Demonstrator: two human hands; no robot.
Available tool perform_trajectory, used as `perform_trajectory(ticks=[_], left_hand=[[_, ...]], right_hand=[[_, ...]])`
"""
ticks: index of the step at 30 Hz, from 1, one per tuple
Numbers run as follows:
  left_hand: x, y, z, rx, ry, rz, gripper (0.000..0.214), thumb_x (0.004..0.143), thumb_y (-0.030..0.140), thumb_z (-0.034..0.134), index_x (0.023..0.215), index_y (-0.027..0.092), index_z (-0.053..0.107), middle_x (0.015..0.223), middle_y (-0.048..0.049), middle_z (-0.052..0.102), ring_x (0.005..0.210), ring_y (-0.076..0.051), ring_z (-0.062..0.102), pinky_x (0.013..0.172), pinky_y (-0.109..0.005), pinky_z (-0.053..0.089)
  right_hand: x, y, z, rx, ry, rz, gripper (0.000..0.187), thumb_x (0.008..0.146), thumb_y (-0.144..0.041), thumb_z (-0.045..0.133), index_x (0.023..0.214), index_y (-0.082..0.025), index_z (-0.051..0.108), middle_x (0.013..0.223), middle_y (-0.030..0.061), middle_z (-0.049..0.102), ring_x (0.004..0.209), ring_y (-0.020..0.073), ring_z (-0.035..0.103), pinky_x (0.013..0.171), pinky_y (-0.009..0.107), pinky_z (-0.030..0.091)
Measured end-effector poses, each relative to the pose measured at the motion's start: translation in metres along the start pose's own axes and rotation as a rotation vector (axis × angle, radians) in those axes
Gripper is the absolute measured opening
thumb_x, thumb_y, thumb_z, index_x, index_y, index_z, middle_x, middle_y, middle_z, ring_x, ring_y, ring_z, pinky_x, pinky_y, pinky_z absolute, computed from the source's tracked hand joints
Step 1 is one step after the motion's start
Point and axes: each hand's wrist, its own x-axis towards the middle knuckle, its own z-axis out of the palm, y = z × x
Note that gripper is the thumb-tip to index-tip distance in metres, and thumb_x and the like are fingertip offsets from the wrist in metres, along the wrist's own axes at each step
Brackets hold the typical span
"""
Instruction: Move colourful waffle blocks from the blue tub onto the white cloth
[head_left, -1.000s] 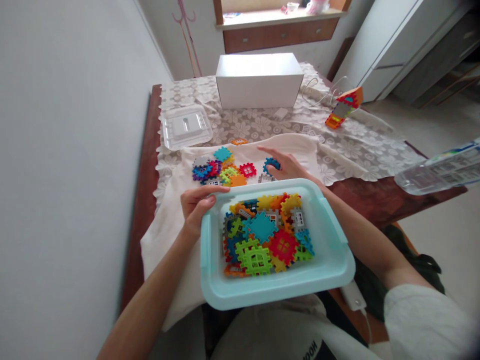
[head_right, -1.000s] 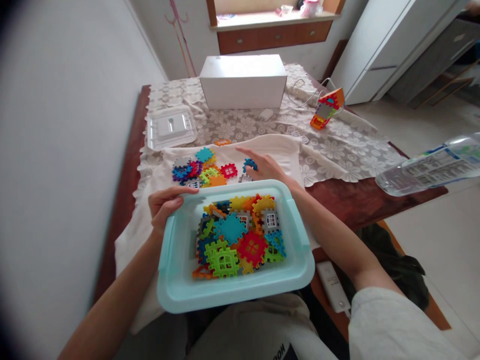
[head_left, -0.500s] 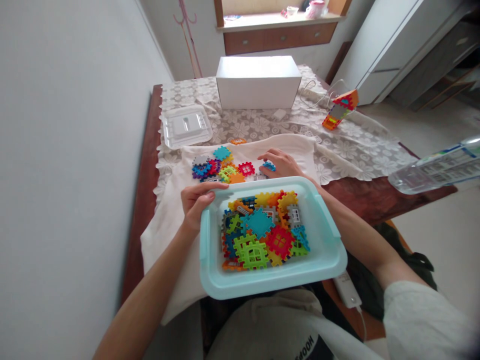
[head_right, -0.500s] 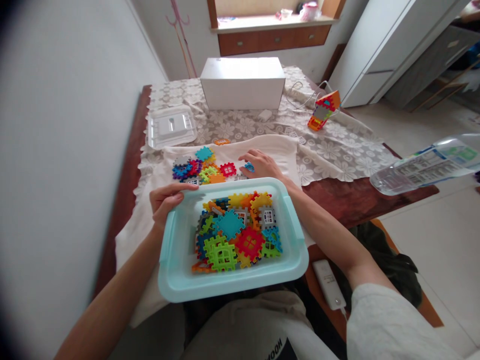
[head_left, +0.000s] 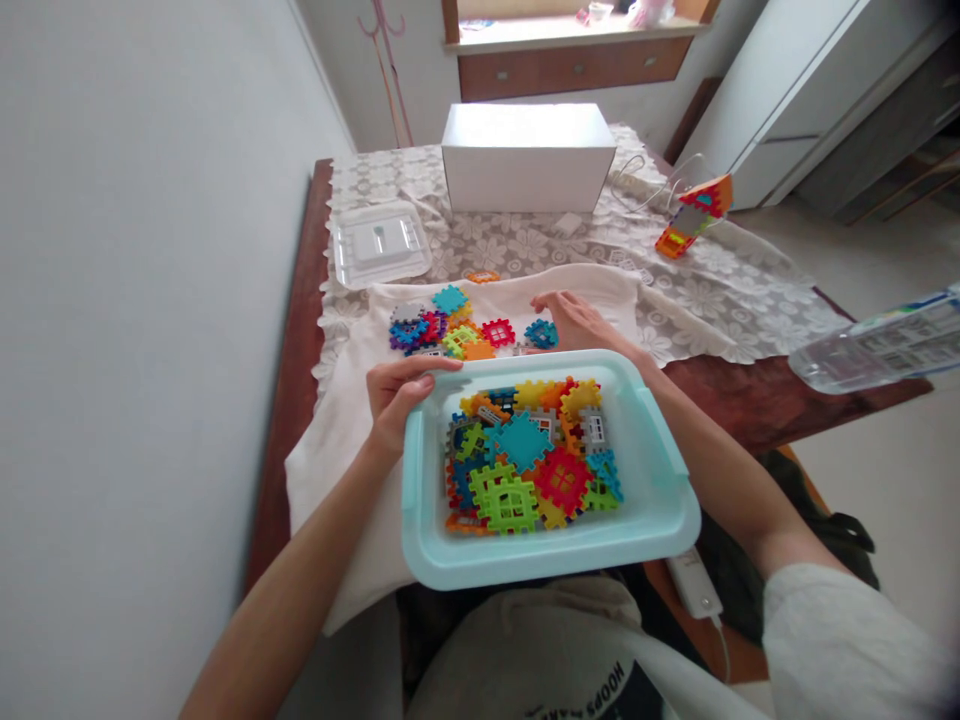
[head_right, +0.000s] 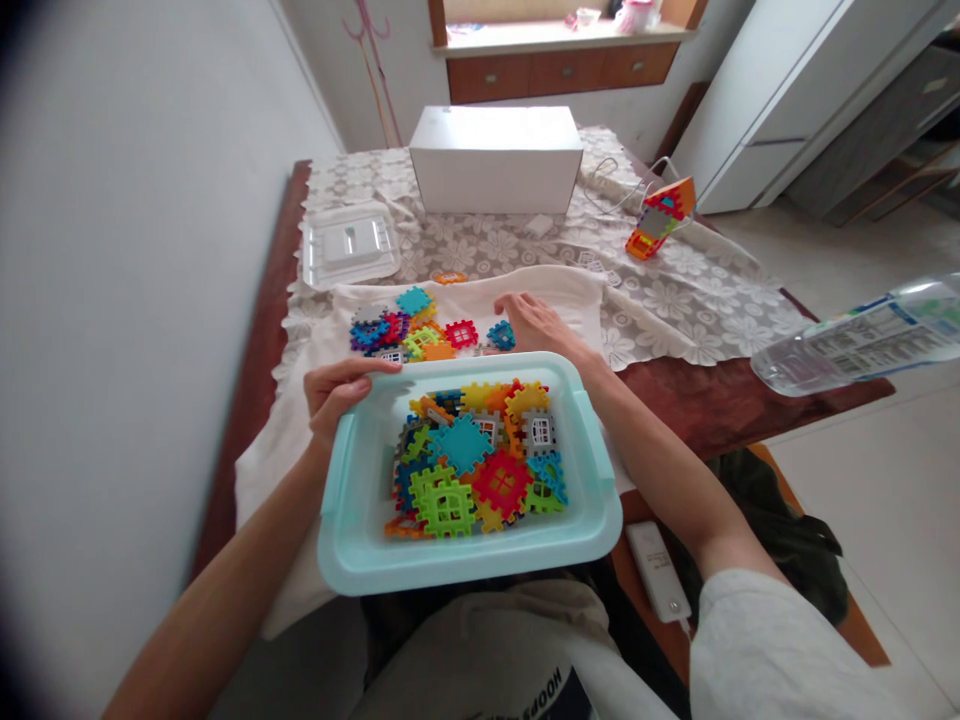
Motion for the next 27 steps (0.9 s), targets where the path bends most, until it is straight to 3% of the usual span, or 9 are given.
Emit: perform_trajectory(ticks=[3, 8, 13, 17, 21, 23, 27], left_hand=[[0.0, 0.0, 0.001, -0.002, -0.012, 0.005, 0.028, 0.079, 0.034, 0.07, 0.09, 0.021, 0.092, 0.073, -0.0075, 0.082, 0.055, -0.017, 0.062, 0.048, -0.027, 0.04], [0.001, 0.002, 0.001, 0.005, -0.006, 0.008, 0.029, 0.078, 0.034, 0.07, 0.089, 0.02, 0.092, 0.075, -0.0086, 0.083, 0.056, -0.018, 0.064, 0.047, -0.028, 0.04], [0.002, 0.004, 0.003, -0.036, -0.025, 0.014, 0.028, 0.078, 0.032, 0.07, 0.09, 0.02, 0.092, 0.075, -0.0082, 0.083, 0.053, -0.015, 0.062, 0.046, -0.025, 0.039], [0.003, 0.004, 0.003, -0.032, -0.022, 0.018, 0.028, 0.078, 0.032, 0.069, 0.089, 0.019, 0.092, 0.076, -0.0086, 0.084, 0.054, -0.016, 0.064, 0.047, -0.024, 0.04], [0.003, 0.003, 0.002, -0.019, -0.01, 0.012, 0.029, 0.077, 0.033, 0.069, 0.089, 0.018, 0.092, 0.075, -0.009, 0.083, 0.051, -0.016, 0.062, 0.045, -0.024, 0.038], [0.003, 0.003, 0.002, -0.023, -0.012, 0.009, 0.029, 0.077, 0.032, 0.069, 0.089, 0.019, 0.092, 0.073, -0.0083, 0.082, 0.049, -0.014, 0.06, 0.044, -0.023, 0.035], [0.003, 0.005, 0.004, -0.036, -0.02, 0.017, 0.028, 0.077, 0.031, 0.068, 0.089, 0.02, 0.092, 0.073, -0.0077, 0.083, 0.05, -0.014, 0.06, 0.044, -0.023, 0.035]], right_hand=[[0.004, 0.006, -0.002, -0.021, -0.125, -0.043, 0.056, 0.079, -0.054, 0.085, 0.121, -0.023, 0.064, 0.124, 0.016, 0.071, 0.121, 0.0391, 0.064, 0.105, 0.055, 0.053], [0.008, 0.008, -0.004, -0.021, -0.19, -0.124, 0.031, 0.096, -0.044, 0.069, 0.118, -0.022, 0.071, 0.124, 0.0144, 0.075, 0.12, 0.0363, 0.064, 0.107, 0.055, 0.053], [0.004, 0.004, -0.002, -0.026, -0.142, -0.153, 0.04, 0.099, -0.039, 0.067, 0.136, -0.023, 0.068, 0.134, 0.0139, 0.074, 0.122, 0.0357, 0.064, 0.106, 0.054, 0.053], [0.006, 0.003, 0.0, -0.014, -0.083, -0.178, 0.03, 0.096, -0.038, 0.071, 0.121, -0.021, 0.073, 0.122, 0.0146, 0.076, 0.117, 0.035, 0.065, 0.101, 0.052, 0.055], [0.008, -0.001, -0.008, 0.059, 0.036, -0.19, 0.033, 0.092, -0.042, 0.077, 0.117, -0.022, 0.073, 0.118, 0.0125, 0.077, 0.113, 0.0332, 0.067, 0.101, 0.049, 0.054], [0.006, -0.003, -0.014, 0.064, 0.002, -0.173, 0.039, 0.091, -0.044, 0.078, 0.124, -0.022, 0.073, 0.122, 0.013, 0.077, 0.117, 0.0343, 0.066, 0.104, 0.05, 0.053], [-0.003, -0.002, -0.018, -0.022, -0.228, -0.116, 0.051, 0.09, -0.043, 0.08, 0.138, -0.028, 0.071, 0.146, 0.0147, 0.068, 0.136, 0.0421, 0.058, 0.112, 0.058, 0.047]])
